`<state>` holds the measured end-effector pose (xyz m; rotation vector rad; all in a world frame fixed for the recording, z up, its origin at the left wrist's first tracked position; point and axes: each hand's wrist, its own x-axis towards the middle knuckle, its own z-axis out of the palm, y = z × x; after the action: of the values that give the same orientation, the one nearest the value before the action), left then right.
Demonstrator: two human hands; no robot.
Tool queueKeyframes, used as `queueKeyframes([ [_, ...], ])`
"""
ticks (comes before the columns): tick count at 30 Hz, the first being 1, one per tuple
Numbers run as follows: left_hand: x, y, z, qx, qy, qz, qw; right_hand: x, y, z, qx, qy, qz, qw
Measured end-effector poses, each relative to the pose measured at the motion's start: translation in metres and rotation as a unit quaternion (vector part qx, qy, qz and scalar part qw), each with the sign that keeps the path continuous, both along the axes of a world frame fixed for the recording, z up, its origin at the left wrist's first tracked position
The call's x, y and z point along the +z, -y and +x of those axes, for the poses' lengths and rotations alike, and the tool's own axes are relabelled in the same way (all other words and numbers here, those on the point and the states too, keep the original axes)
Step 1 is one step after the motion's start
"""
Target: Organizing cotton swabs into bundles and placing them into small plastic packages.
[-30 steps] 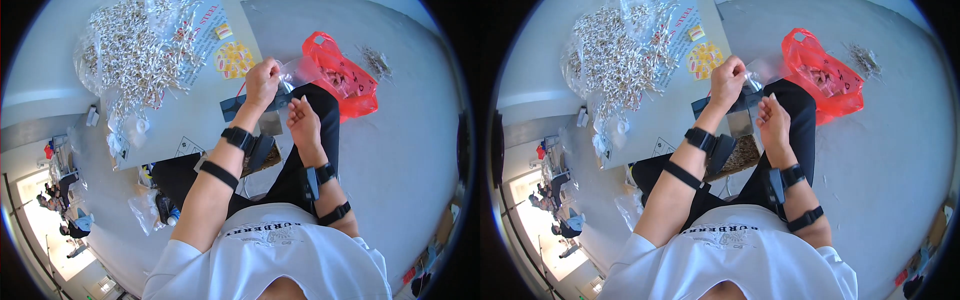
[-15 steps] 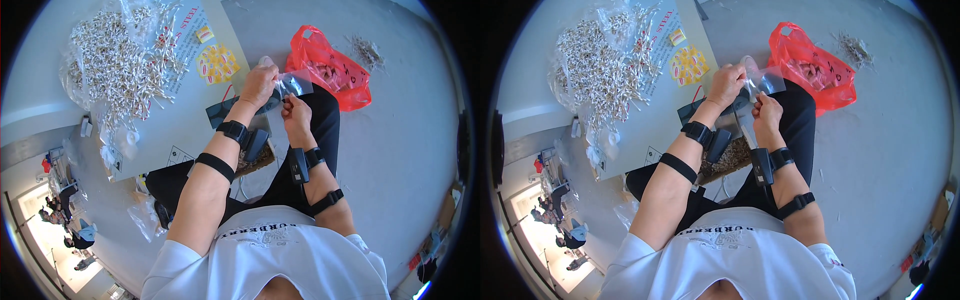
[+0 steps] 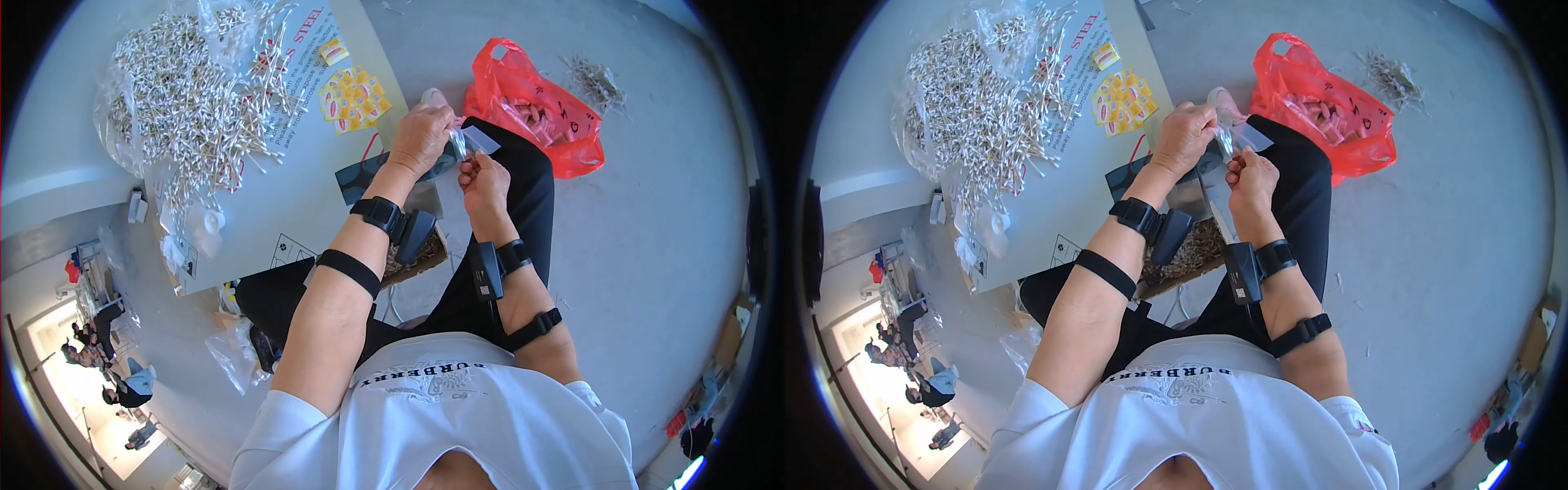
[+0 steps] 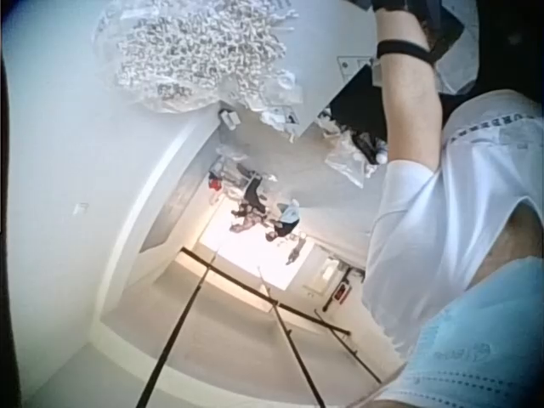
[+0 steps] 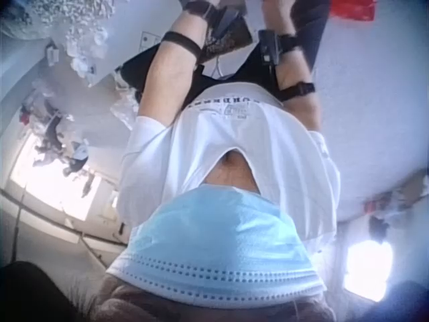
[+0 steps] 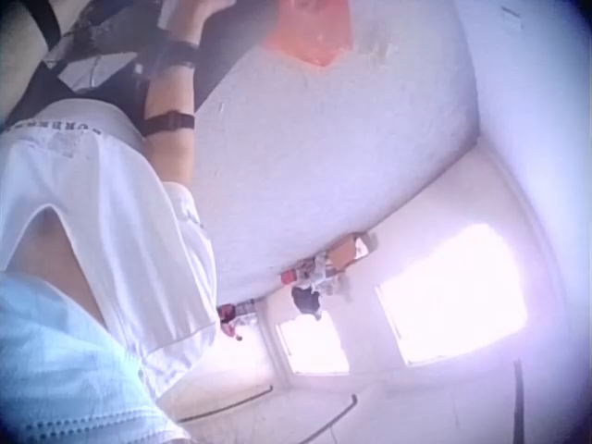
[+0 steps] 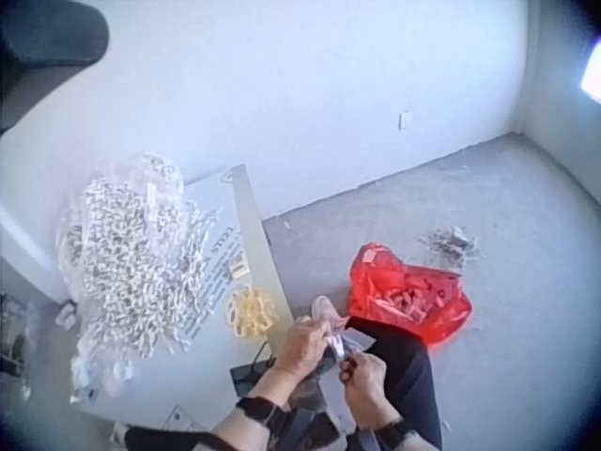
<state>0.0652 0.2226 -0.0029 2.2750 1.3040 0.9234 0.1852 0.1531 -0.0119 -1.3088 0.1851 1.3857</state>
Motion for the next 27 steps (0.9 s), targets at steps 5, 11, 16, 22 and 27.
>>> queueKeyframes([
  [5,0.006,0.002,-0.009,-0.034,0.002,0.035,0.999,0.005,0.005,0.000,0.015,0.002,0.035,0.999],
  [11,0.025,0.001,-0.025,-0.111,-0.006,-0.043,0.993,0.011,0.015,-0.006,0.073,0.002,0.093,0.993],
  [16,0.032,-0.003,-0.032,-0.086,0.073,-0.225,0.968,0.019,0.016,-0.014,0.075,0.023,0.114,0.990],
  [22,0.031,0.000,-0.025,-0.051,0.057,-0.194,0.978,0.016,0.018,-0.021,0.110,0.084,0.116,0.984],
  [27,0.031,-0.006,-0.047,-0.086,-0.001,-0.228,0.970,0.015,0.025,-0.022,0.186,0.098,0.154,0.965],
])
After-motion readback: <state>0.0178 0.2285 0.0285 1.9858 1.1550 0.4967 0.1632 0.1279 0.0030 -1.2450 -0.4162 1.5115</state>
